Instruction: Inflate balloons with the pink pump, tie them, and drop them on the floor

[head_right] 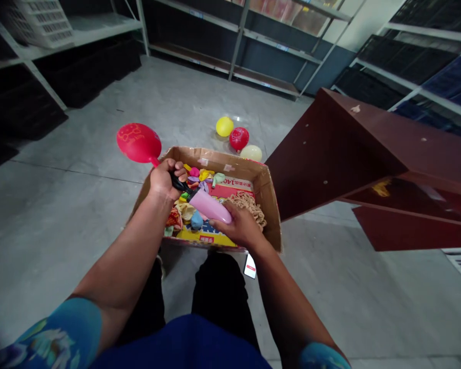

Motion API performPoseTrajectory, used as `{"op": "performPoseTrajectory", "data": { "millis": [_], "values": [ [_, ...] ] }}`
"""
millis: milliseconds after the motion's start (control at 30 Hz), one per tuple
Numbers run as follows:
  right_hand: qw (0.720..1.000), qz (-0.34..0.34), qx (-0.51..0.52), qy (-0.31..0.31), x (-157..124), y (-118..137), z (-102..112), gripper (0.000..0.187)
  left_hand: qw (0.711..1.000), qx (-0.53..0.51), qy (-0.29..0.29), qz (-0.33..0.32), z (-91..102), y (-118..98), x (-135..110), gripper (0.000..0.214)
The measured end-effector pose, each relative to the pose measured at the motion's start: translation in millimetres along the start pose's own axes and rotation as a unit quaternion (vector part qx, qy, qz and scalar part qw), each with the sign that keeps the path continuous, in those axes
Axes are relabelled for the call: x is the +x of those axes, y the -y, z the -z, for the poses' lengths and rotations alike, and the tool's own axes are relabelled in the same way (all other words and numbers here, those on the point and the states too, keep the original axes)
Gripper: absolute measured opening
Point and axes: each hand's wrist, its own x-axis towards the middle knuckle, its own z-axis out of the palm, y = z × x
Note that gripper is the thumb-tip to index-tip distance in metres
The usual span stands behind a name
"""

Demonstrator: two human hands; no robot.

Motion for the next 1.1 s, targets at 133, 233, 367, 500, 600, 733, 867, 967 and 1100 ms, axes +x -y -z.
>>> {"op": "performPoseTrajectory", "data": {
  "millis": [133, 233, 367, 500, 600, 733, 867, 967, 1100],
  "values": [
    [0.997, -0.003, 0.067, 0.026, -15.4, -17.7, 5.8, 0.04, 1.0, 0.01, -0.014, 0.015, -1.7, 3.7, 0.3, 0.03],
    [0.995, -0.017, 0.088, 0.035, -33.0, -33.7, 15.8, 0.042, 1.0, -0.009, -0.007, 0.007, -0.2, -4.3, 3.1, 0.029],
    [0.996, -0.038, 0.07, 0.034, -48.2, -46.1, 24.2, 0.043, 1.0, -0.022, 0.014, -0.012, -1.5, -15.4, 3.4, 0.029],
    [0.998, -0.03, 0.044, 0.018, -39.9, -40.4, 20.1, 0.044, 0.999, -0.03, 0.01, -0.024, -9.8, -11.5, -0.8, 0.028],
    [1.0, 0.0, 0.031, -0.004, -24.0, -30.4, 12.9, 0.043, 1.0, -0.018, 0.017, -0.005, -18.1, 2.7, -1.3, 0.028],
    [0.999, -0.001, 0.014, -0.029, -8.7, -24.7, 6.3, 0.045, 1.0, 0.023, 0.001, 0.012, -24.7, 22.9, 4.8, 0.03],
    [0.997, 0.002, 0.074, 0.008, -7.4, -35.6, 7.2, 0.043, 0.998, 0.043, -0.003, 0.04, -21.4, 30.1, 14.7, 0.031],
    [0.994, -0.004, 0.101, 0.045, -14.0, -49.0, 12.8, 0.042, 0.998, 0.033, 0.002, 0.045, -15.3, 27.4, 23.0, 0.031],
    [0.991, -0.048, 0.102, 0.075, -33.8, -60.1, 20.8, 0.04, 0.999, 0.017, 0.007, 0.049, -10.8, 18.1, 33.6, 0.03]
  ]
}}
